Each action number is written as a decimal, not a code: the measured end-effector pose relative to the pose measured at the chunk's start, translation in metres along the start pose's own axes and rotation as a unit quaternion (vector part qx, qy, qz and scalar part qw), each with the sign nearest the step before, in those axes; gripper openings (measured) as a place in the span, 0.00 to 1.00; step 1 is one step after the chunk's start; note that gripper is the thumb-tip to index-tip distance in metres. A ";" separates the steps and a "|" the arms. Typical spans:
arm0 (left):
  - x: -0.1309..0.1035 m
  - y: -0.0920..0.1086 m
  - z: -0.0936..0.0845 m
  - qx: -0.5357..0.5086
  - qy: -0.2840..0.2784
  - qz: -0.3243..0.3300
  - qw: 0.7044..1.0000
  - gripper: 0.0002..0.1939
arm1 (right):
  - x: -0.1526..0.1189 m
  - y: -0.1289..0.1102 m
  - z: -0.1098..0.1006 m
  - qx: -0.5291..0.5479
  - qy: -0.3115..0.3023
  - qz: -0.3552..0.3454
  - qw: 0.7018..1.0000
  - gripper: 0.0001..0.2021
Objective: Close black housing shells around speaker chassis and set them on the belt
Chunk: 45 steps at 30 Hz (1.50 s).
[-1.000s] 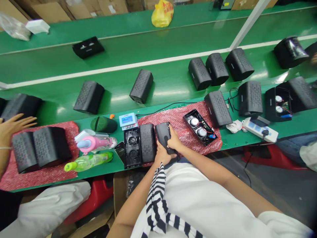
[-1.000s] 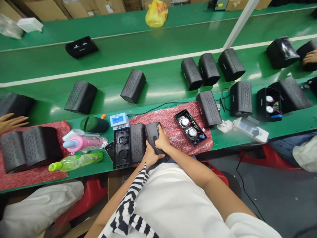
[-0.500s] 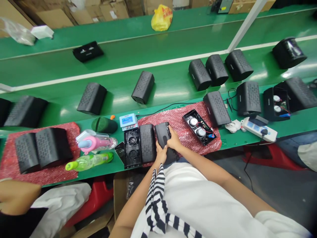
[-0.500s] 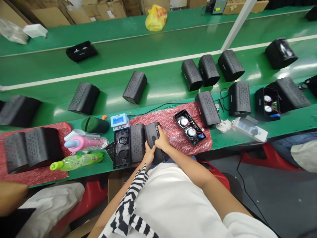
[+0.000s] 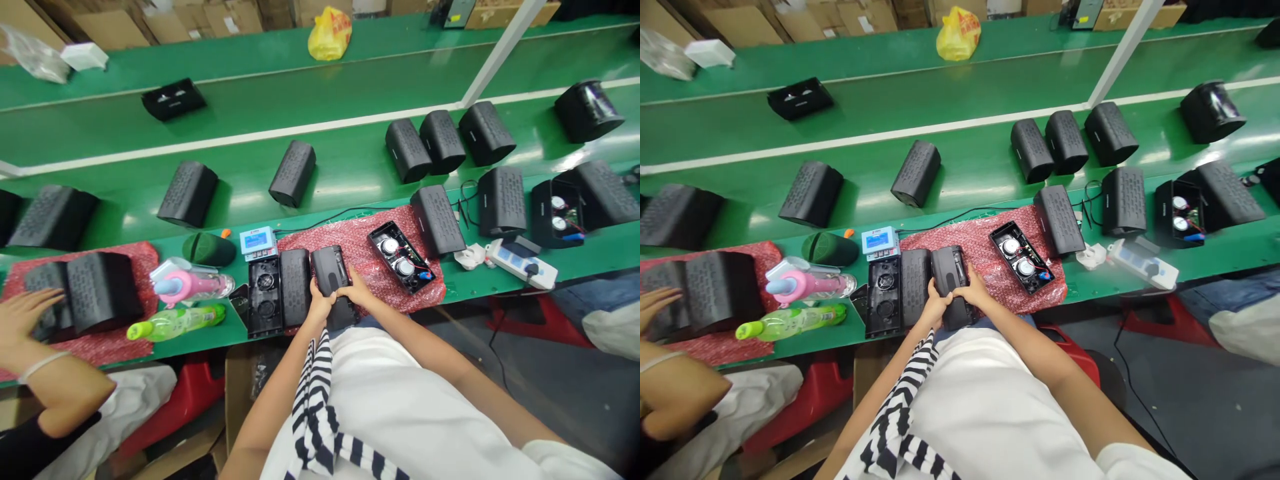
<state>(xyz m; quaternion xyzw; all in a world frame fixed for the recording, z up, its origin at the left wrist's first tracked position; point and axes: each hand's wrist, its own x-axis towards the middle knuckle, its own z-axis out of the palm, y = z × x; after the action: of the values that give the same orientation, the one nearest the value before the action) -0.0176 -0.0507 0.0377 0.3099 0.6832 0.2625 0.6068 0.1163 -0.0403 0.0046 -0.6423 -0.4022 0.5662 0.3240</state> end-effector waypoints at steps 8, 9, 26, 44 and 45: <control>-0.001 -0.001 -0.002 -0.001 0.011 -0.023 1.000 0.50 | -0.002 0.003 0.007 0.025 -0.012 -0.022 0.999 0.35; -0.001 -0.002 -0.001 0.003 0.019 -0.025 1.000 0.51 | -0.002 0.003 0.007 0.029 -0.012 -0.024 0.999 0.35; -0.006 0.006 0.001 -0.007 0.019 -0.017 1.000 0.43 | -0.007 -0.003 0.009 0.084 -0.011 -0.064 0.994 0.35; -0.006 0.005 0.003 -0.044 0.038 -0.009 0.998 0.43 | -0.003 0.002 0.011 0.094 -0.018 -0.041 0.995 0.36; -0.006 0.004 0.004 -0.046 0.038 -0.009 0.998 0.43 | -0.003 0.003 0.011 0.094 -0.015 -0.044 0.994 0.36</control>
<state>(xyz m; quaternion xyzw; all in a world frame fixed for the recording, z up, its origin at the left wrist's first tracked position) -0.0130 -0.0522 0.0444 0.2652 0.6962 0.2993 0.5962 0.1056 -0.0447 0.0017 -0.5819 -0.3797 0.5966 0.4016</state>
